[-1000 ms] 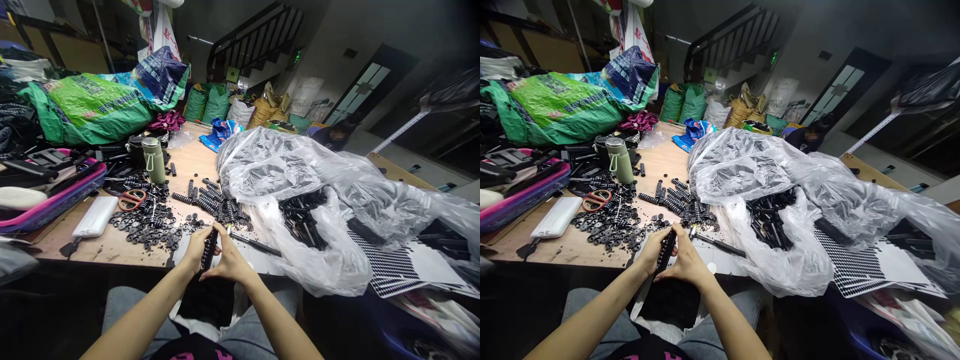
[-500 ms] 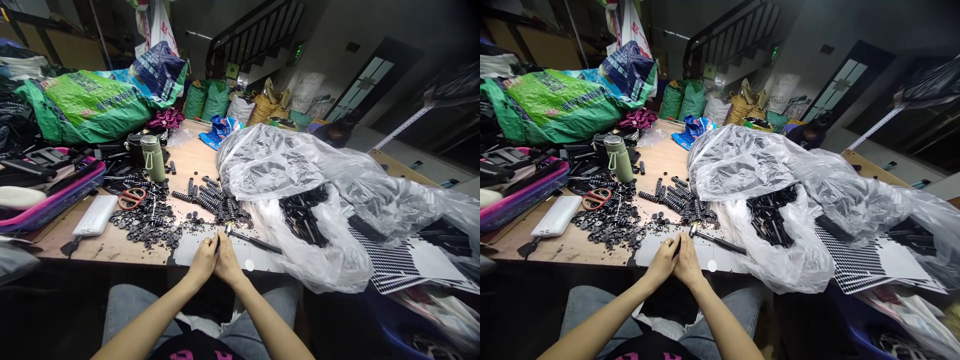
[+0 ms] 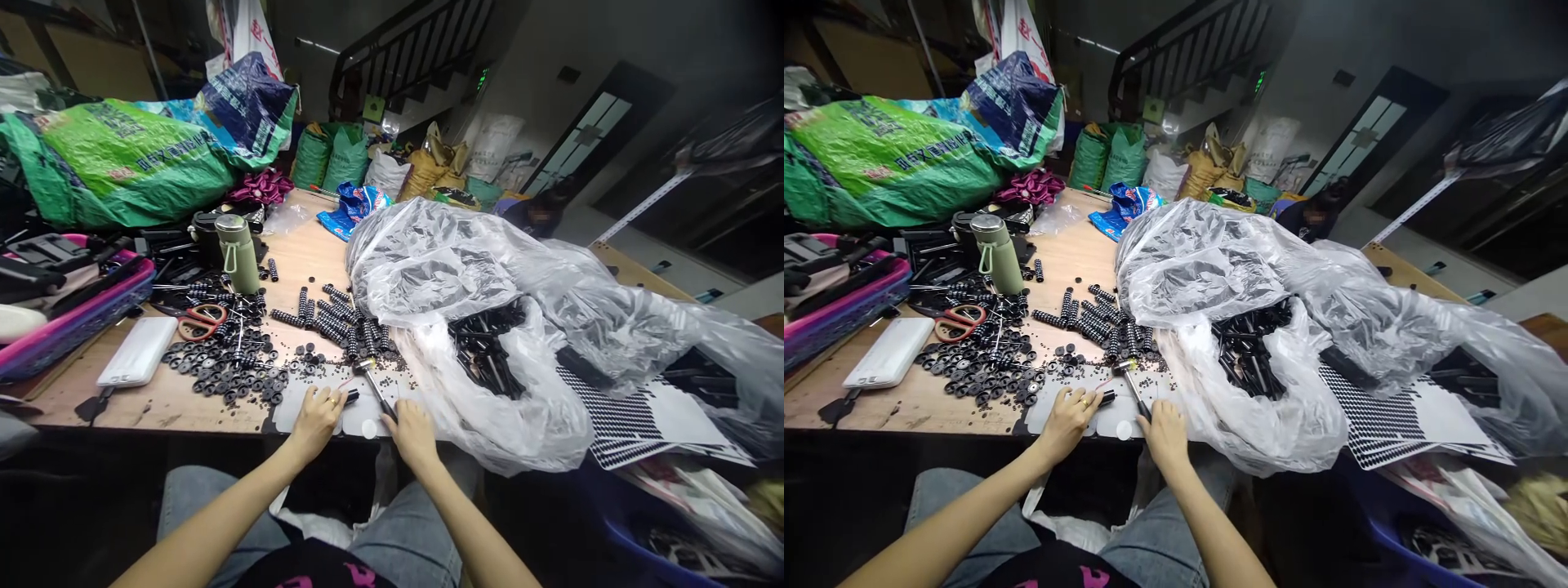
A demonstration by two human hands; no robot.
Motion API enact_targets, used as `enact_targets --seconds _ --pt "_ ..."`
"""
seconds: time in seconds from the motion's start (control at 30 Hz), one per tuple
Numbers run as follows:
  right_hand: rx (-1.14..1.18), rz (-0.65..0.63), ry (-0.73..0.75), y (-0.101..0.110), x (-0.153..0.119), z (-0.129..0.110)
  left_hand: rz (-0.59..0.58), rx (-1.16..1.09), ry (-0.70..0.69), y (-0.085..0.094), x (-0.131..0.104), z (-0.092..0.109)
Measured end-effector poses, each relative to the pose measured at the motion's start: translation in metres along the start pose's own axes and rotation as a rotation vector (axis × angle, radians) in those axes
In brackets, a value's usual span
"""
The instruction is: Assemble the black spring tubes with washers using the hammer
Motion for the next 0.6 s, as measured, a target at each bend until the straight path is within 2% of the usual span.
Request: enact_targets --seconds 0.13,0.27,0.43,0.53,0.6 --pt "0.148 -0.038 -0.1 0.002 -0.006 0.001 -0.004 -0.007 0.029 -0.002 0.0 -0.001" --pt "0.444 -0.033 -0.071 0.015 -0.031 0.003 -0.003 -0.014 0.051 -0.003 -0.001 -0.004" --pt "0.371 -0.125 -0.048 0.013 -0.065 -0.007 -0.035 0.006 0.082 -0.011 -0.001 0.004" --pt "0.439 -0.071 -0.033 0.025 -0.066 -0.02 -0.032 0.016 0.073 -0.018 0.0 0.017" --pt "0.486 -0.036 0.044 0.034 -0.064 -0.037 -0.017 0.011 0.035 -0.023 0.0 0.026"
Point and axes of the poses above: each hand's wrist, its own x-axis towards the middle knuckle, its own y-axis out of the back of the hand, z = x × y, the point moved 7 cm from there along x, towards the middle knuckle, and after that the axes turned 5 degrees about -y, right-handed, at the moved point
